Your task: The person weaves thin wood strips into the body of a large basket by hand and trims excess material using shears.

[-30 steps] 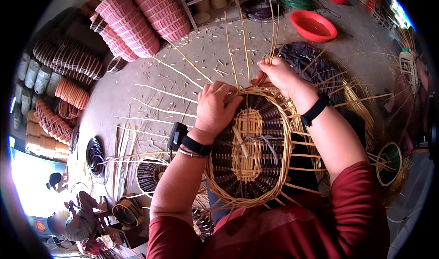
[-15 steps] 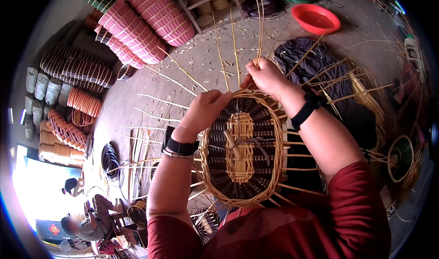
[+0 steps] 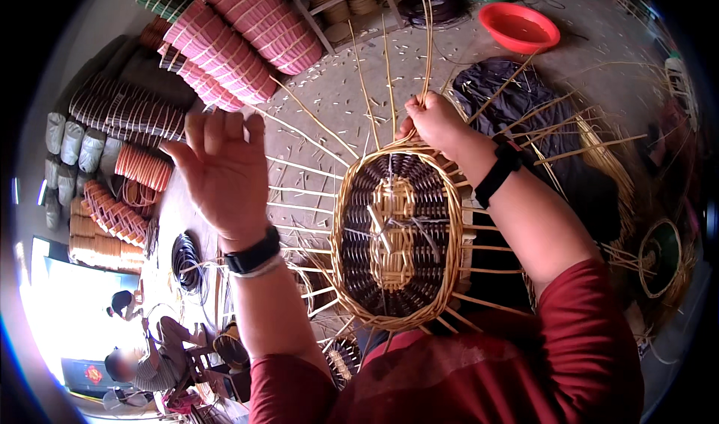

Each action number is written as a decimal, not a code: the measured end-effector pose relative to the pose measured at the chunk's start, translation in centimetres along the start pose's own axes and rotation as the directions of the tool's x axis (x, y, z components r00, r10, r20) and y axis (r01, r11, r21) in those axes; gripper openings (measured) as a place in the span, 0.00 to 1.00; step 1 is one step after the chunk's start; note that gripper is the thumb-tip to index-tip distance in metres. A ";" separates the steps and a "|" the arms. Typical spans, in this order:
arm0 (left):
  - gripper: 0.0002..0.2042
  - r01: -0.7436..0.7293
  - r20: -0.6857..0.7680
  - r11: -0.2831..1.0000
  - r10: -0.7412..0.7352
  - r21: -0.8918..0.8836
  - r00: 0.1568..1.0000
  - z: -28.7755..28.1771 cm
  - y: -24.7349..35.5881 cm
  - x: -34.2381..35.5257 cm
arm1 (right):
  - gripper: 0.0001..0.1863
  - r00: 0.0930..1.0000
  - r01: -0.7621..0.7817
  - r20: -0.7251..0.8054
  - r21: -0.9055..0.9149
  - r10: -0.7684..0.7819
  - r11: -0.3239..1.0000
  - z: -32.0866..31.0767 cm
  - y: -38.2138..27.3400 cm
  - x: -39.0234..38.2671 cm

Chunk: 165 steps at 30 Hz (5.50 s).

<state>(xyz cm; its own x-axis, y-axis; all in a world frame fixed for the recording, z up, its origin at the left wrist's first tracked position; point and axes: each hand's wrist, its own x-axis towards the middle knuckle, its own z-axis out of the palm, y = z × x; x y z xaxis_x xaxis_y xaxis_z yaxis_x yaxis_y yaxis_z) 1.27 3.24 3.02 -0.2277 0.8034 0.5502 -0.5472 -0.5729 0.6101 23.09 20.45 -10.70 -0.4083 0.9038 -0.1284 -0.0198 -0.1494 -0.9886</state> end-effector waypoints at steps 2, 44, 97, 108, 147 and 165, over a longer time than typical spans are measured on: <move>0.20 0.043 0.085 0.880 -0.094 0.472 0.992 0.2 0.4 1.7 | 0.07 1.000 -0.011 -0.001 0.049 0.011 0.999 -0.4 0.2 0.2; 0.10 0.228 -0.209 0.090 -0.177 0.970 0.962 -4.9 -14.8 -3.7 | 0.08 0.935 -0.318 0.118 -0.142 0.335 0.937 -3.8 -4.8 3.8; 0.17 -0.164 0.116 -0.082 -0.415 0.983 0.902 -2.7 -15.8 -2.8 | 0.05 0.690 0.625 0.680 -0.732 -0.248 -0.269 -5.1 -6.5 -5.2; 0.18 -0.182 0.127 -0.089 -0.431 0.979 0.893 -2.6 -16.1 -2.7 | 0.08 0.694 0.610 0.707 -0.677 -0.133 -0.413 -1.0 -11.3 -6.7; 0.31 -0.128 0.027 -0.171 -0.492 0.977 0.870 -1.0 -14.9 -2.8 | 0.12 0.851 0.506 0.514 -0.748 -0.106 0.430 -8.7 -7.0 -5.7; 0.26 -0.276 0.230 -0.030 -0.471 0.961 0.851 -0.4 -15.8 -3.4 | 0.12 0.907 0.392 0.409 -0.907 -0.098 -0.155 -5.7 -8.3 -10.0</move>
<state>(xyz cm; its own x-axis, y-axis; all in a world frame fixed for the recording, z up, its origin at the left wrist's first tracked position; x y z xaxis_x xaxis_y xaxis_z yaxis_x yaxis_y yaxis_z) 10.33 9.66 -8.74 0.2495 0.9167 0.3121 0.8531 -0.3606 0.3771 32.53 14.90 -1.61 -0.7416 0.6707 0.0127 0.6707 0.7411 0.0310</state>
